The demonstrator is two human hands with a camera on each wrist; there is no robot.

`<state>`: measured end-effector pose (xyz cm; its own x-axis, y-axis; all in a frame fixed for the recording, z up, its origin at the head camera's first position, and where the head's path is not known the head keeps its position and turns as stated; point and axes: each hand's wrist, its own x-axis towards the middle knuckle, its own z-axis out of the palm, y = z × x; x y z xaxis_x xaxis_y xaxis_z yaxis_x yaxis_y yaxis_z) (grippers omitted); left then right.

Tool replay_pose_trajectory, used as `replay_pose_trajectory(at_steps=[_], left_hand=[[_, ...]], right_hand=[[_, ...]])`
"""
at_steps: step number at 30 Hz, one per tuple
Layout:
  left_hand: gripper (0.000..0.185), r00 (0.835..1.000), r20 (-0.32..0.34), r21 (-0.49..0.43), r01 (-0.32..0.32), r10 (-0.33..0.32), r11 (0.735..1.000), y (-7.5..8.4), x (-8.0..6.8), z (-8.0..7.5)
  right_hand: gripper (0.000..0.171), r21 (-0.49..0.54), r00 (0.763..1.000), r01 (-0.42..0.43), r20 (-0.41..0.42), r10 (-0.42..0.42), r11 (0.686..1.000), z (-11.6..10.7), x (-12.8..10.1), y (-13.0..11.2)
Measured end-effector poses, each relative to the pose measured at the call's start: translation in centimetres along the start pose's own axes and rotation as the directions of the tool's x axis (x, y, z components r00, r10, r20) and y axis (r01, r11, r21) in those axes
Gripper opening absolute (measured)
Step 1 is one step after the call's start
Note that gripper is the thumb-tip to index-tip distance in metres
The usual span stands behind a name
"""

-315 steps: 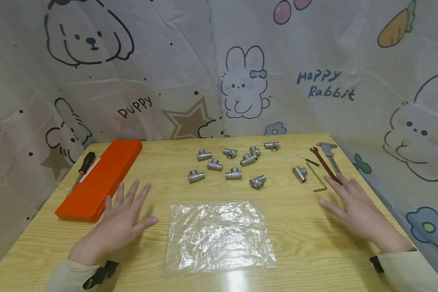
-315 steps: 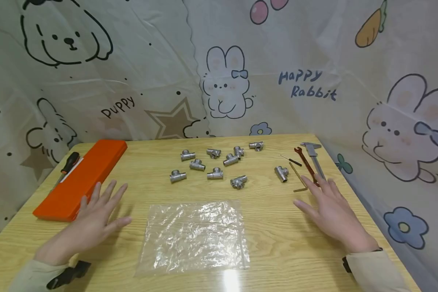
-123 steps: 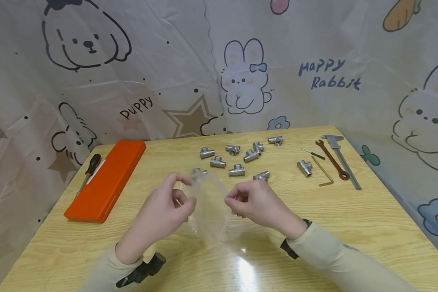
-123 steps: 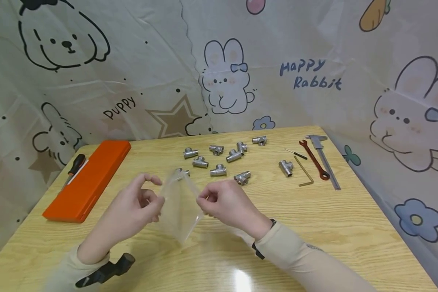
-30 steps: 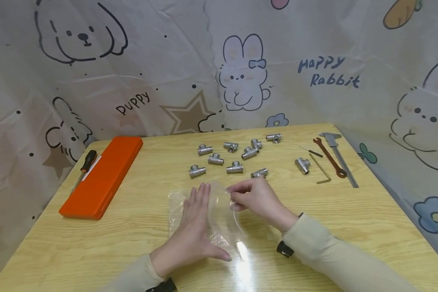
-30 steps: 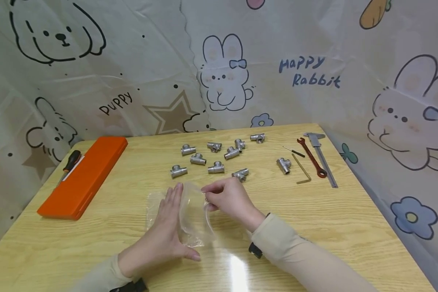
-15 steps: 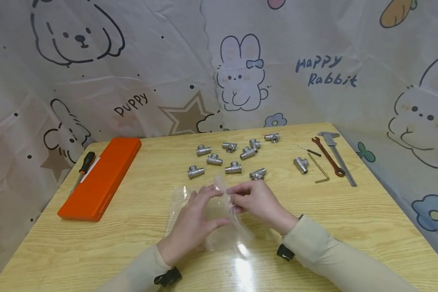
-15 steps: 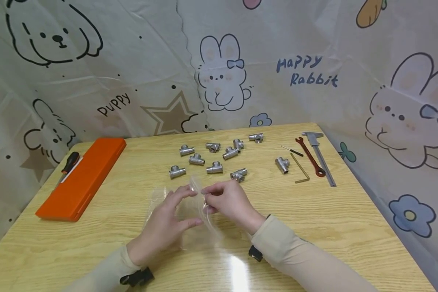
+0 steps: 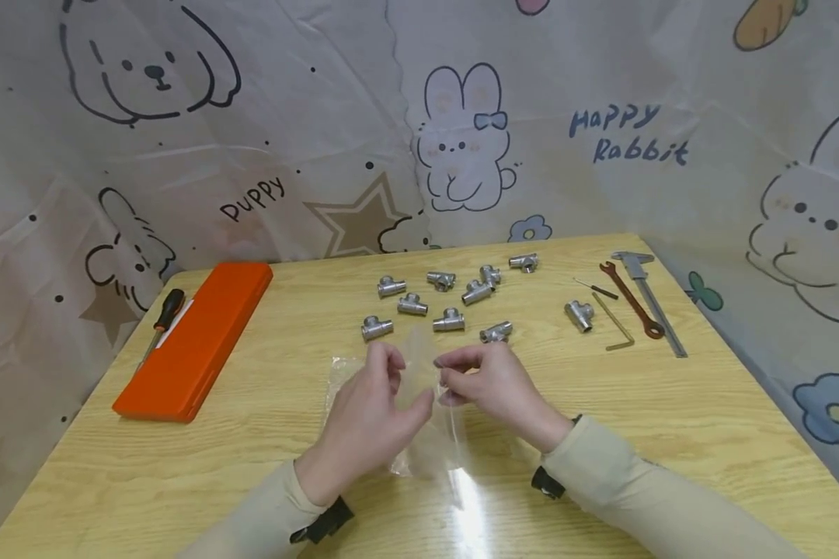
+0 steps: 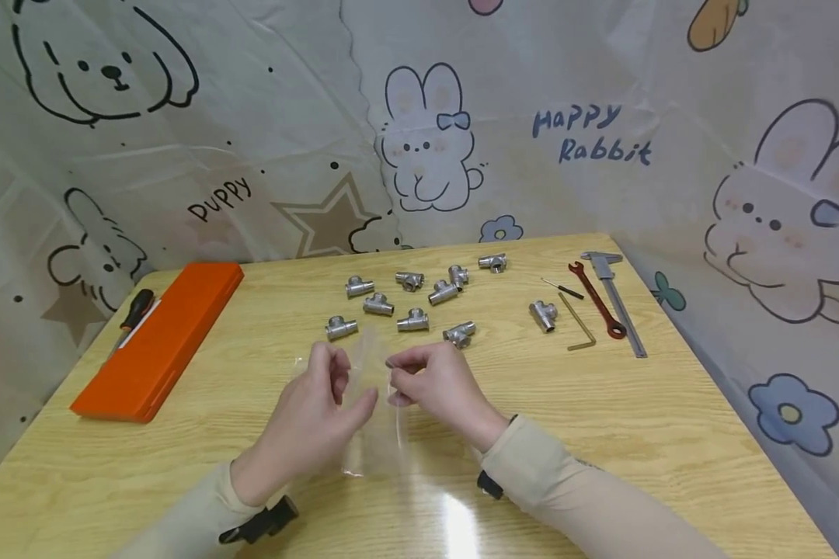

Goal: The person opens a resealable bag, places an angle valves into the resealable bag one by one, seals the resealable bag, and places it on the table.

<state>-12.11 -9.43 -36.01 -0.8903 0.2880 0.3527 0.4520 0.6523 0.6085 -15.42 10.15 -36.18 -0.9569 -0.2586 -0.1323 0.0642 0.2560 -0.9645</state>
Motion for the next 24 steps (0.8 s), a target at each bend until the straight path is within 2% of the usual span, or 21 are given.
replay_pose_trajectory(at_steps=[2,5,10,15,19,22,24], left_hand=[[0.036,0.996,0.051,0.004,0.077,-0.077,0.997,0.2,0.1,-0.3],[0.048,0.986,0.098,0.016,0.133,-0.134,0.991,0.2,0.2,-1.2],[0.053,0.981,0.095,0.035,0.169,-0.172,0.985,-0.3,0.6,-2.9],[0.046,0.976,0.069,0.016,0.208,-0.209,0.978,-0.7,0.8,-4.1],[0.045,0.973,0.085,-0.027,0.218,-0.215,0.976,-0.7,1.0,-3.6],[0.047,0.975,0.073,-0.046,0.214,-0.210,0.976,-0.5,1.0,-3.0],[0.048,0.979,0.051,-0.041,0.201,-0.199,0.979,-0.5,0.9,-2.7]], right_hand=[[0.023,-0.016,1.000,0.014,0.001,-0.014,1.000,-0.1,0.0,0.1],[0.021,-0.082,1.000,0.025,-0.003,-0.025,0.996,-0.7,0.0,0.3],[0.019,-0.212,0.999,0.043,0.011,-0.042,0.976,-2.2,0.1,0.9],[0.018,-0.293,0.998,0.069,0.020,-0.066,0.954,-2.8,0.2,0.8],[0.027,-0.194,0.999,0.020,0.043,-0.012,0.981,-2.1,0.3,0.4],[0.042,-0.086,0.990,-0.051,0.127,0.062,0.995,-1.5,0.1,0.3],[0.051,-0.052,0.980,-0.069,0.185,0.078,0.996,-1.2,-0.1,0.3]])
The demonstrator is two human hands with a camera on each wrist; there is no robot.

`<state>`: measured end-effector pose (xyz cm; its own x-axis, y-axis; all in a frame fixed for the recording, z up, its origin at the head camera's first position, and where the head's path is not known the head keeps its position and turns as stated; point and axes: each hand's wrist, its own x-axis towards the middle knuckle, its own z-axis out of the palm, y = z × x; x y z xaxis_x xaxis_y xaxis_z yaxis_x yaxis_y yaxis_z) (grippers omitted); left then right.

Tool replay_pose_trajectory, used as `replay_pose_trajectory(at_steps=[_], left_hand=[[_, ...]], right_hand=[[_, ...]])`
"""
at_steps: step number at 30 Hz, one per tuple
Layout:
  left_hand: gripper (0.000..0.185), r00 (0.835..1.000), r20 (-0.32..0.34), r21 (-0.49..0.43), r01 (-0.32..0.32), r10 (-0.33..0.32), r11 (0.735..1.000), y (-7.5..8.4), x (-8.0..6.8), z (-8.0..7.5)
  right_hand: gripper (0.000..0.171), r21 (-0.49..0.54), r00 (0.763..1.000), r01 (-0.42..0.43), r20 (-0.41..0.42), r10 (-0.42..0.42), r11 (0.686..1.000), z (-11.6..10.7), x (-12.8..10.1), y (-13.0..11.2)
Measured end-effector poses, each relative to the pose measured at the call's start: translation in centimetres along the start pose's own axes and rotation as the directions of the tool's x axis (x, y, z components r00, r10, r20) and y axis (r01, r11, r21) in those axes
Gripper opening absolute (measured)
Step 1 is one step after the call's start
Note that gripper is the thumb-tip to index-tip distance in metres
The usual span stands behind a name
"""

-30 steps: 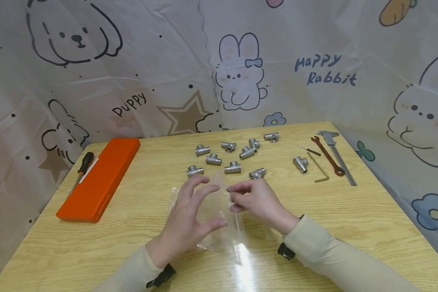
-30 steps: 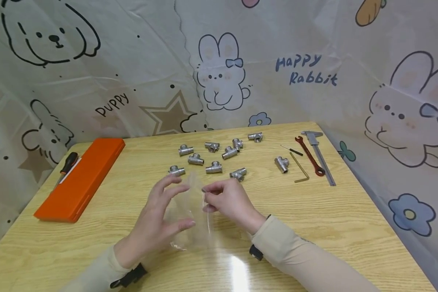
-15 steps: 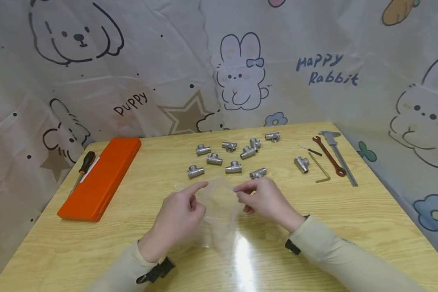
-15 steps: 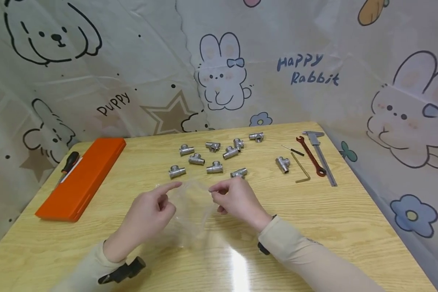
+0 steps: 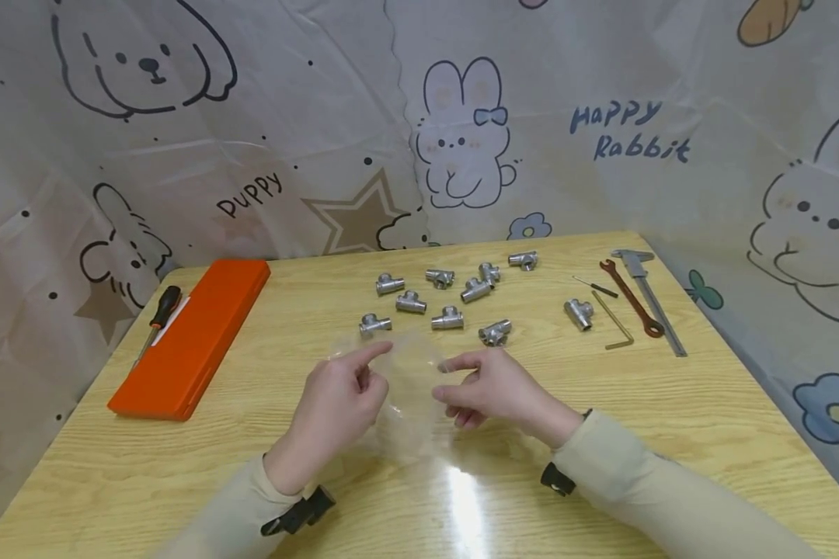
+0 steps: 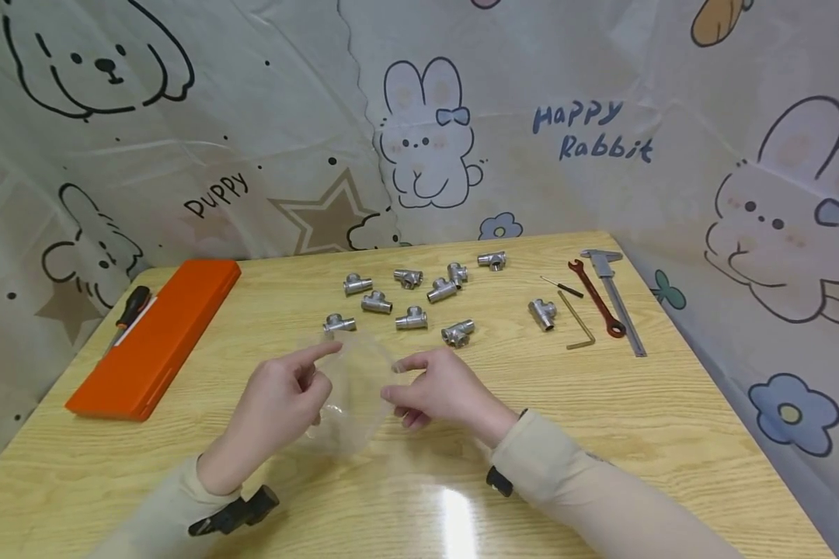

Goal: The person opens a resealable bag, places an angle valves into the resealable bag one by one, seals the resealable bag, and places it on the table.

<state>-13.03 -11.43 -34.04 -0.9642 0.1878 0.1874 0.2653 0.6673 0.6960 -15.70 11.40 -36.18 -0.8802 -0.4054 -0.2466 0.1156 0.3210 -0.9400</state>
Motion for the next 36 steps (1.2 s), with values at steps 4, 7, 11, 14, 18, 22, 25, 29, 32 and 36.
replay_pose_trajectory(at_steps=[4,7,11,14,18,22,25,29,32,36], left_hand=[[0.057,0.999,0.033,0.064,0.023,-0.025,0.998,0.0,-0.2,0.2],[0.074,0.988,0.137,0.080,0.062,-0.073,0.995,-0.2,-0.5,0.3],[0.079,0.970,0.218,0.003,0.110,-0.108,0.994,-0.3,-0.8,0.4],[0.073,0.972,0.201,-0.052,0.132,-0.119,0.990,-0.2,-0.8,0.4],[0.069,0.978,0.167,-0.081,0.137,-0.122,0.987,-0.1,-0.6,0.4],[0.066,0.981,0.158,-0.055,0.127,-0.117,0.990,-0.2,-0.6,0.0],[0.065,0.981,0.161,0.004,0.109,-0.108,0.994,-0.4,-0.5,-0.8],[0.056,0.976,0.185,0.064,0.108,-0.119,0.992,-0.9,-0.5,-2.2],[0.048,0.971,0.191,0.074,0.132,-0.144,0.988,-1.2,-0.6,-3.0],[0.043,0.969,0.179,0.065,0.159,-0.168,0.985,-1.3,-0.7,-3.7]], right_hand=[[0.055,0.008,0.999,0.038,0.032,-0.038,0.999,0.3,-0.4,-0.1],[0.052,-0.013,0.998,0.061,0.000,-0.061,0.998,0.3,-0.5,-0.1],[0.048,-0.040,0.998,0.056,-0.035,-0.057,0.998,0.5,-0.2,0.0],[0.049,-0.039,0.998,0.049,-0.031,-0.050,0.998,0.9,0.1,0.3],[0.052,-0.019,0.999,0.042,-0.010,-0.042,0.999,1.6,0.3,0.4],[0.048,-0.081,0.998,0.059,-0.004,-0.060,0.995,1.6,0.3,0.3],[0.046,-0.156,0.997,0.078,0.001,-0.079,0.985,1.1,0.2,0.4],[0.042,-0.157,0.997,0.076,-0.005,-0.078,0.985,0.2,-0.1,0.6],[0.043,-0.123,0.996,0.072,-0.043,-0.078,0.990,-0.2,-0.4,0.7],[0.047,-0.168,0.972,0.171,-0.134,-0.194,0.971,-0.1,-0.6,0.8]])
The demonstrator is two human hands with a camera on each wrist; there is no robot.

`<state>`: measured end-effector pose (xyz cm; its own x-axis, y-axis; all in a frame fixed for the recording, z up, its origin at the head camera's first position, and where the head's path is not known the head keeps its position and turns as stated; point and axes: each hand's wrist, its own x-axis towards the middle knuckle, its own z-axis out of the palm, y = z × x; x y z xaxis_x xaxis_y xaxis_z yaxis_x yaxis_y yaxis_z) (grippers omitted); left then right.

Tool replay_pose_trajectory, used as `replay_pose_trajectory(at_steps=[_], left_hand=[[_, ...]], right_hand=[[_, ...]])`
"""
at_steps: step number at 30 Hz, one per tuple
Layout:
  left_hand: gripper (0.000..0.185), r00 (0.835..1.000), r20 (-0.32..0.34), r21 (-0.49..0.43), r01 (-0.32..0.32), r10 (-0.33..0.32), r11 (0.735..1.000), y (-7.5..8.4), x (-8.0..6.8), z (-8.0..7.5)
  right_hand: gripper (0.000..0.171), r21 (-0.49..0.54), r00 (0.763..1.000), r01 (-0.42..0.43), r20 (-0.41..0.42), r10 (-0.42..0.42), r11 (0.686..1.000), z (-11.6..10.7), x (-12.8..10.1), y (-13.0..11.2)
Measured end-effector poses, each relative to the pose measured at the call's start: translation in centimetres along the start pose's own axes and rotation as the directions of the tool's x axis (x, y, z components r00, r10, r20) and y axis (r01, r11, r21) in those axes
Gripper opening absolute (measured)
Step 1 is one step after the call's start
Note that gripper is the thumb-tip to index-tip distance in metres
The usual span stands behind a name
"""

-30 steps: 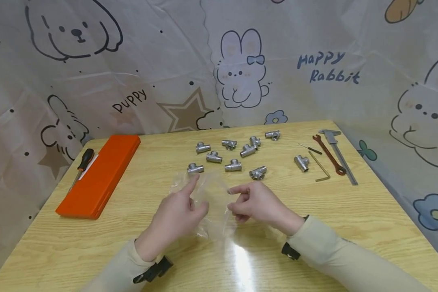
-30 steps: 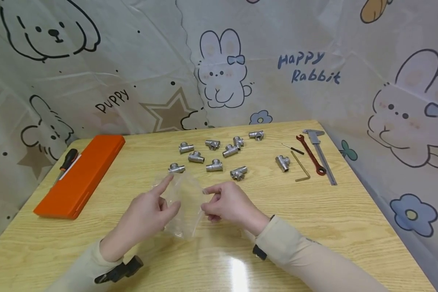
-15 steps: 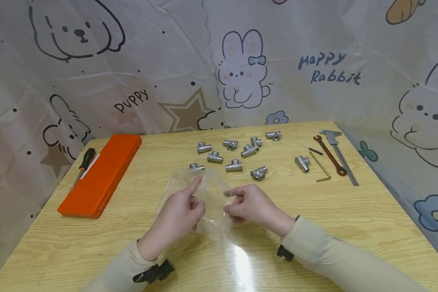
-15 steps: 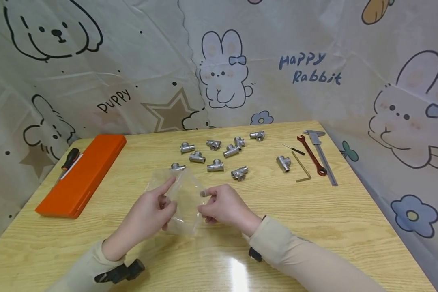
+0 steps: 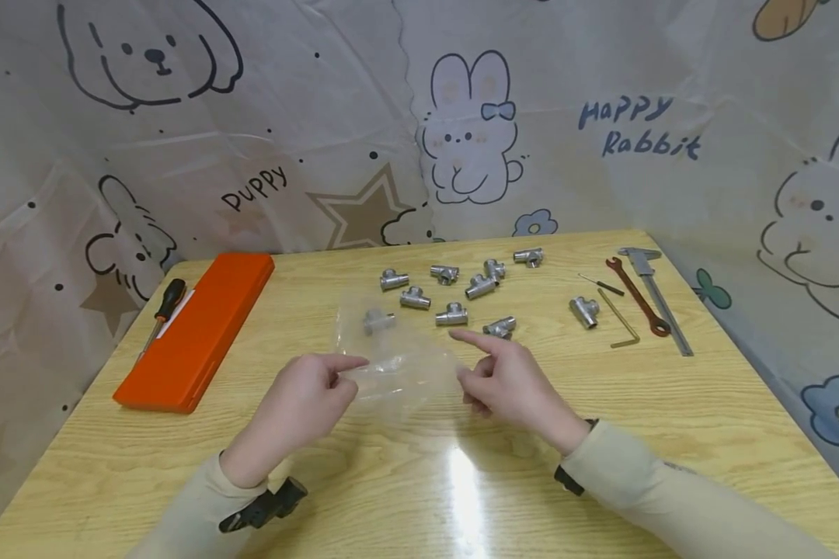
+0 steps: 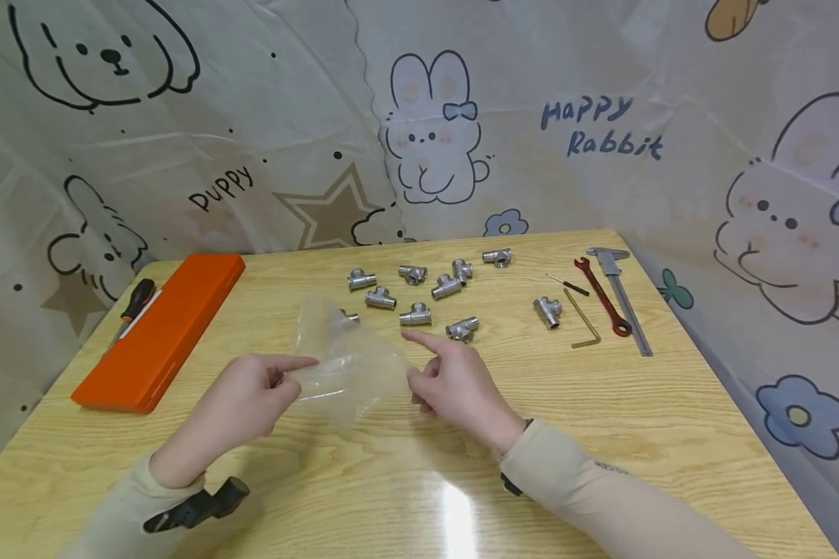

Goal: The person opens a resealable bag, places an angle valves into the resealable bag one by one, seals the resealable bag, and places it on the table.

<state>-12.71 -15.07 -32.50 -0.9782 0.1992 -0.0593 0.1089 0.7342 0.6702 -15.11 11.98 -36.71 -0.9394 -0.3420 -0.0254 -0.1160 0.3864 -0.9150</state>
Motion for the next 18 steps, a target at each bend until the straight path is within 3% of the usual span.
replay_pose_trajectory(at_steps=[3,6,10,15,18], left_hand=[[0.039,1.000,-0.006,-0.013,0.004,-0.004,1.000,0.1,-0.2,-0.6],[0.025,1.000,-0.013,-0.044,-0.014,0.014,0.999,0.3,-0.5,-1.3],[0.016,0.997,-0.050,-0.035,-0.065,0.063,0.997,0.8,-1.2,-2.0],[0.027,0.975,-0.133,0.057,-0.170,0.176,0.984,1.2,-1.4,-2.2],[0.025,0.967,-0.117,0.015,-0.225,0.225,0.974,0.7,-1.0,-2.0]], right_hand=[[0.037,-0.050,0.990,0.130,-0.050,-0.132,0.990,0.1,-0.1,0.2],[0.022,-0.025,0.984,0.178,-0.018,-0.178,0.984,0.1,-0.2,0.2],[0.019,-0.014,0.992,0.110,0.060,-0.109,0.994,-0.3,0.0,-0.2],[0.018,-0.072,0.987,0.045,0.155,-0.033,0.996,-0.5,0.2,-0.7],[0.017,-0.042,0.980,-0.002,0.197,0.011,0.999,-0.3,0.4,-0.8]])
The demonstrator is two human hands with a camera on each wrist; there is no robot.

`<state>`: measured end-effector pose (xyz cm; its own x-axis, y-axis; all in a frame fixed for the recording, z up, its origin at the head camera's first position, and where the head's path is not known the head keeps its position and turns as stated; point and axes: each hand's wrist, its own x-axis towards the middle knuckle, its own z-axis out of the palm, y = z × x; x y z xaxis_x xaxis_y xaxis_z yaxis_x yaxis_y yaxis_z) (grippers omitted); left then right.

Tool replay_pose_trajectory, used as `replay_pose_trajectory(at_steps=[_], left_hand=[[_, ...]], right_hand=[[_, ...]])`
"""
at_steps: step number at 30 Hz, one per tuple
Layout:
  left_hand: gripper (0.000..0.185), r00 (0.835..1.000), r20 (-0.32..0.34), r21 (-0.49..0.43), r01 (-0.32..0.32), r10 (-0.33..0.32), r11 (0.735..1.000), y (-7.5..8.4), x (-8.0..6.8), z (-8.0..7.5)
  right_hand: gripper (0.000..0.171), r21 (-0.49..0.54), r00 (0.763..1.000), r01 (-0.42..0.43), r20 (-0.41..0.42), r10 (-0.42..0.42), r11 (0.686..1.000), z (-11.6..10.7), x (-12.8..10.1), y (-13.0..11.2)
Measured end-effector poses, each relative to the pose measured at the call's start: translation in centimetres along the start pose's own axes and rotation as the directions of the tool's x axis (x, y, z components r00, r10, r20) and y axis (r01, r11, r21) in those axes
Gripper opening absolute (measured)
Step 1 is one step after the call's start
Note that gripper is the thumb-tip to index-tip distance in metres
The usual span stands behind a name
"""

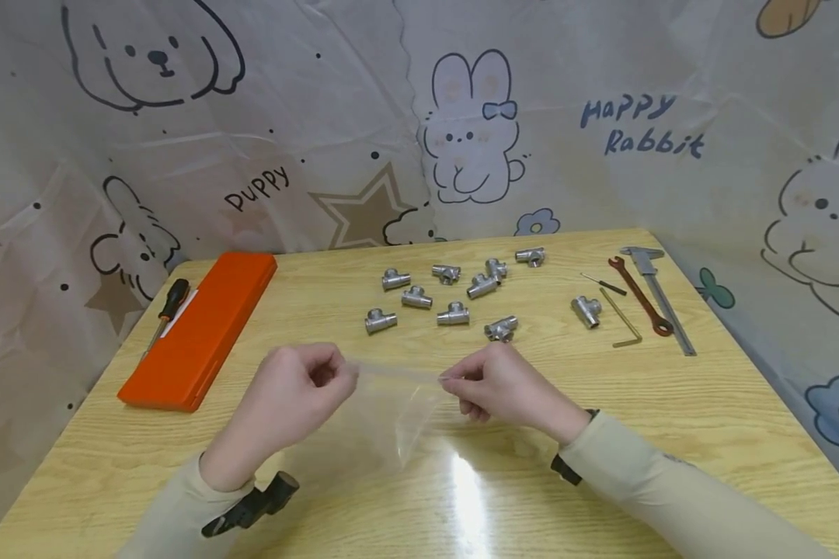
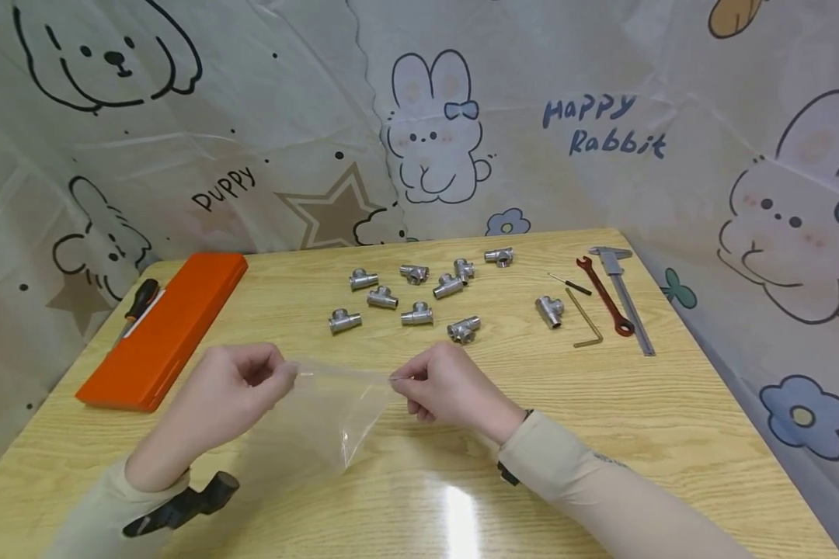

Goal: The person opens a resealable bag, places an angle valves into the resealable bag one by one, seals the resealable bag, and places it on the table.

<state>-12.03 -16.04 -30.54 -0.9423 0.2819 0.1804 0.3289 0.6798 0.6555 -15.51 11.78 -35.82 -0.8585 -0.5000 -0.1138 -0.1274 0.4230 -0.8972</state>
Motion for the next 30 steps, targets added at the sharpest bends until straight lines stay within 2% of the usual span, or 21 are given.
replay_pose_trajectory(at_steps=[2,3,5,7,8,9,11,13,16,19,21,23,27,30], left_hand=[[0.016,0.998,0.049,-0.062,-0.027,0.030,0.998,-0.8,0.2,0.5],[0.025,0.995,0.084,-0.074,-0.038,0.044,0.997,-1.3,0.3,0.8],[0.069,0.983,0.162,-0.098,-0.066,0.082,0.993,-2.2,0.2,1.5],[0.119,0.967,0.226,-0.079,-0.099,0.115,0.992,-3.1,-0.1,2.6],[0.139,0.960,0.254,-0.059,-0.108,0.120,0.992,-3.5,-0.2,3.1],[0.151,0.954,0.274,-0.030,-0.119,0.123,0.992,-3.8,-0.3,3.6],[0.163,0.951,0.286,0.005,-0.128,0.121,0.992,-4.2,-0.3,4.6],[0.166,0.952,0.277,0.017,-0.138,0.128,0.990,-4.5,-0.1,5.3],[0.166,0.953,0.250,-0.047,-0.162,0.169,0.986,-4.9,0.6,6.2],[0.160,0.953,0.263,-0.119,-0.126,0.154,0.985,-5.0,0.8,7.0],[0.157,0.950,0.278,-0.133,-0.111,0.144,0.985,-5.2,0.8,7.6],[0.155,0.948,0.284,-0.125,-0.114,0.145,0.986,-5.3,0.7,8.2],[0.151,0.934,0.286,-0.051,-0.209,0.215,0.977,-5.8,0.7,9.1],[0.136,0.930,0.299,0.026,-0.232,0.214,0.972,-5.7,0.8,9.5]], right_hand=[[0.017,0.035,0.999,-0.048,0.009,0.048,0.998,0.2,0.1,0.1],[0.017,0.053,0.997,-0.074,0.010,0.074,0.996,0.2,0.1,0.1],[0.017,0.088,0.993,-0.121,0.010,0.120,0.989,0.4,0.2,0.2],[0.017,0.111,0.989,-0.150,0.010,0.150,0.982,0.4,0.3,0.4],[0.017,0.120,0.987,-0.159,0.012,0.159,0.980,0.4,0.3,0.4],[0.016,0.125,0.987,-0.162,0.013,0.162,0.979,0.4,0.3,0.5],[0.016,0.130,0.987,-0.161,0.019,0.160,0.978,0.3,0.3,0.6],[0.016,0.123,0.989,-0.150,0.026,0.148,0.981,0.3,0.2,0.8],[0.016,0.115,0.991,-0.131,0.051,0.125,0.985,0.4,0.1,1.0],[0.015,0.101,0.991,-0.113,0.077,0.105,0.989,0.5,0.0,1.3],[0.015,0.087,0.991,-0.105,0.089,0.097,0.991,0.5,-0.1,1.5],[0.014,0.070,0.990,-0.107,0.098,0.100,0.992,0.4,-0.1,1.6],[0.015,0.057,0.988,-0.118,0.111,0.111,0.991,0.3,-0.1,2.0],[0.016,0.052,0.987,-0.122,0.107,0.116,0.991,0.1,-0.2,2.2]])
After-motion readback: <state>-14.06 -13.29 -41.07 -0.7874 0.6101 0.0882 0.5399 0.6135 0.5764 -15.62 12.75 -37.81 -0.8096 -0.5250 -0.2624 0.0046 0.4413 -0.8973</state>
